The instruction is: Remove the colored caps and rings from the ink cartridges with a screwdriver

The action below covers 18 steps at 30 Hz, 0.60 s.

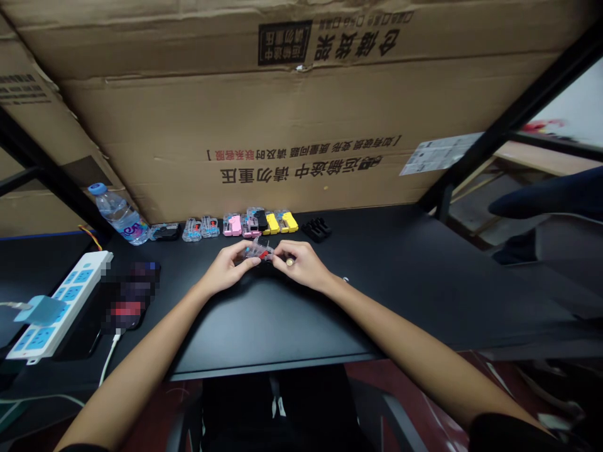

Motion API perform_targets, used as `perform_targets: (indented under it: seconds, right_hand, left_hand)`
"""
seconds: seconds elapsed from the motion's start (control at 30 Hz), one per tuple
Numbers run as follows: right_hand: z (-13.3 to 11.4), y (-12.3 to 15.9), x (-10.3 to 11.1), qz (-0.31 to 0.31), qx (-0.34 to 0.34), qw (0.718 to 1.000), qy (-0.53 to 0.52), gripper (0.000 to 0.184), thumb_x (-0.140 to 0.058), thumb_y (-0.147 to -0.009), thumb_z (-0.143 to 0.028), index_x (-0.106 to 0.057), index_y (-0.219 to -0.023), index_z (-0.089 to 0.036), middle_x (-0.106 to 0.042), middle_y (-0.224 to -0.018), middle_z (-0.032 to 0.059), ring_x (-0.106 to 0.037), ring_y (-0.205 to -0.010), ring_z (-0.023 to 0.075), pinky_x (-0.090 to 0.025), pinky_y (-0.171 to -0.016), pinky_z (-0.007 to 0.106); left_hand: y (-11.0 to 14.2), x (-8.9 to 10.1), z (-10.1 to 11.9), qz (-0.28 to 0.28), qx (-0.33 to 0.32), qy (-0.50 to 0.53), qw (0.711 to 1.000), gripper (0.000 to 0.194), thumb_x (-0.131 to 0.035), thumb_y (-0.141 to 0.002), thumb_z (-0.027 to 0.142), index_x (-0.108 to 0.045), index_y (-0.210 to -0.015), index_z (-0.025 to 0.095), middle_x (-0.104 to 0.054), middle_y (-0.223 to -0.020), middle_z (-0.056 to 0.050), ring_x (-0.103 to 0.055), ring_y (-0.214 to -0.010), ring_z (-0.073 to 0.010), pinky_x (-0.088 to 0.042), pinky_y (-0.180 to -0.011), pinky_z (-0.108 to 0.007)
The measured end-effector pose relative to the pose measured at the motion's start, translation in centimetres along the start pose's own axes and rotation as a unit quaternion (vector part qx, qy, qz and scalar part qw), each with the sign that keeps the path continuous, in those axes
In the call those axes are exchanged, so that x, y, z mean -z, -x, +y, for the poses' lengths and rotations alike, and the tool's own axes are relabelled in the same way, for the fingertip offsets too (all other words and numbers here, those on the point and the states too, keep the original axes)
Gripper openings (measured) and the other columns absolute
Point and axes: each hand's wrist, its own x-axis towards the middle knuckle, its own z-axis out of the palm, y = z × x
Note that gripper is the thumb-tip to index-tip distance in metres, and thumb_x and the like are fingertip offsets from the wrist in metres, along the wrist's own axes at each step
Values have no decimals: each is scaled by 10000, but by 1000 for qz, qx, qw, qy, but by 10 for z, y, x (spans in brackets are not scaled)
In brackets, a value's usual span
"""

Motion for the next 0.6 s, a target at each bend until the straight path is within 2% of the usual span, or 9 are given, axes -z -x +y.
perform_targets:
  seconds: [0.17, 0.33, 0.5, 0.6]
  right_hand:
    - [1, 0, -4, 30, 6, 1000, 6, 205, -648, -958, -291, -684, -782, -193, -686, -720, 16, -542, -590, 131, -431, -593, 264]
    - [2, -1, -1, 7, -1, 1000, 2, 221, -659, -968, -320, -705, -797, -189, -693, -716, 17, -565, -603, 137, -436, -602, 266]
    - [11, -3, 10, -12, -28, 1000, 7, 252, -663, -969, -369, -716, -796, -194, -709, -724, 19, -581, -611, 147, -445, -619, 275]
    - [29, -4, 30, -11, -53, 997, 48, 273, -675, -945, -415, -730, -788, -199, -715, -730, 24, -596, -635, 163, -446, -628, 282]
  left_hand:
    - [0, 0, 2, 18, 5, -1, 1000, 346, -699, -985, 442, -695, -1225, 193, -791, -1203, -77, -758, -1059, -239, -579, -1009, -371]
    - [0, 3, 9, 35, 1, -14, 999, 357, -678, -988, 467, -706, -1222, 199, -778, -1230, -84, -729, -1124, -252, -551, -1048, -380]
    - [-2, 10, 7, 112, 8, -1, 994, 393, -654, -982, 556, -698, -1161, 208, -766, -1131, -70, -712, -1034, -230, -558, -971, -343]
    - [-3, 16, -2, 157, 17, -12, 987, 412, -679, -956, 588, -676, -1118, 208, -731, -1018, -46, -673, -893, -193, -547, -865, -303]
